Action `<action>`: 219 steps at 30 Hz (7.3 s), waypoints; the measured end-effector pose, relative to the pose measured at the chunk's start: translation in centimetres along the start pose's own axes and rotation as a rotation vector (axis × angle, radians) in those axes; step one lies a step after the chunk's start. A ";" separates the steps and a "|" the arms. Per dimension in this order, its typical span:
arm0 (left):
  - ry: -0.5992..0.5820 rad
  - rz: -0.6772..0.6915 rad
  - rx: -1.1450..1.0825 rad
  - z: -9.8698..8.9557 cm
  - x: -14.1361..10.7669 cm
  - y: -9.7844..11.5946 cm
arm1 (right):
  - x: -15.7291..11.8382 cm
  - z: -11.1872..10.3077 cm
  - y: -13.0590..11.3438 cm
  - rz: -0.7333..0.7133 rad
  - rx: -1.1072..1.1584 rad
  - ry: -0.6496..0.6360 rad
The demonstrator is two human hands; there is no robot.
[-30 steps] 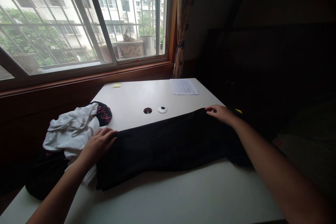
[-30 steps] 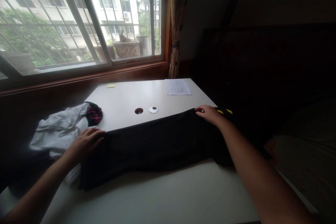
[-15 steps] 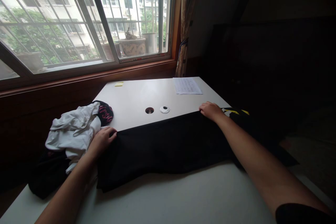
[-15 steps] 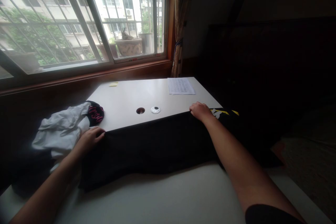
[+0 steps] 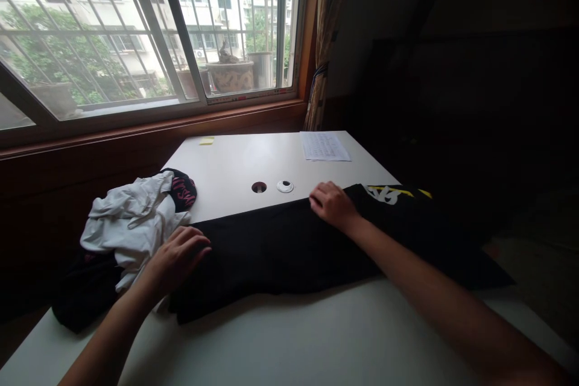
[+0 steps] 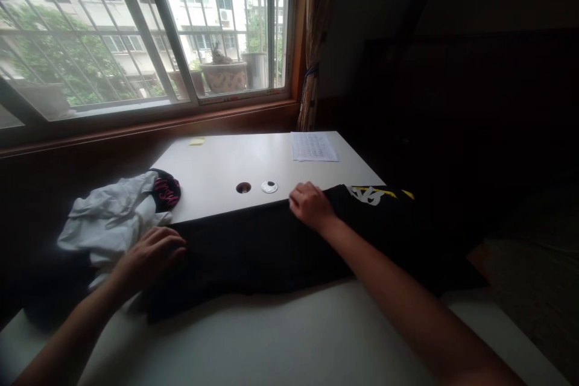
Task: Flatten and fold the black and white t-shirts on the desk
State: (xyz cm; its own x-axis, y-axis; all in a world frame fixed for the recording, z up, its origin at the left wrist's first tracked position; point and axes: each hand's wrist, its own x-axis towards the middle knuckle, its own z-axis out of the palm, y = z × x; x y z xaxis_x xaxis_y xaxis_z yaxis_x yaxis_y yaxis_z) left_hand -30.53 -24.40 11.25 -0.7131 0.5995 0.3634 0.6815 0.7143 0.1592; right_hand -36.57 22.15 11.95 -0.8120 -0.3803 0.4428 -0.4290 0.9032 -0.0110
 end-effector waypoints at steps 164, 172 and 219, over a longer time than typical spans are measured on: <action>-0.315 -0.116 0.152 8.3 8.2 0.0 | -3.2 5.2 14.5 0.553 -0.044 -0.404; -0.230 -0.198 0.203 7.1 3.3 -3.0 | -3.7 5.4 14.5 0.568 -0.045 -0.361; 0.078 0.091 -0.049 -1.5 -5.6 8.6 | -8.4 0.9 -14.4 -0.473 0.344 -0.184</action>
State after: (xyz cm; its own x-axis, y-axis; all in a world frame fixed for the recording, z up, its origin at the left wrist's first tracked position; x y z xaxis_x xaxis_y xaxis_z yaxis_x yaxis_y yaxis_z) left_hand -20.42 -22.09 11.98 -0.6341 0.6299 0.4485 0.7516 0.6383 0.1661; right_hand -23.92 12.20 7.55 -0.5440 -0.7804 0.3082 -0.8380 0.5237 -0.1531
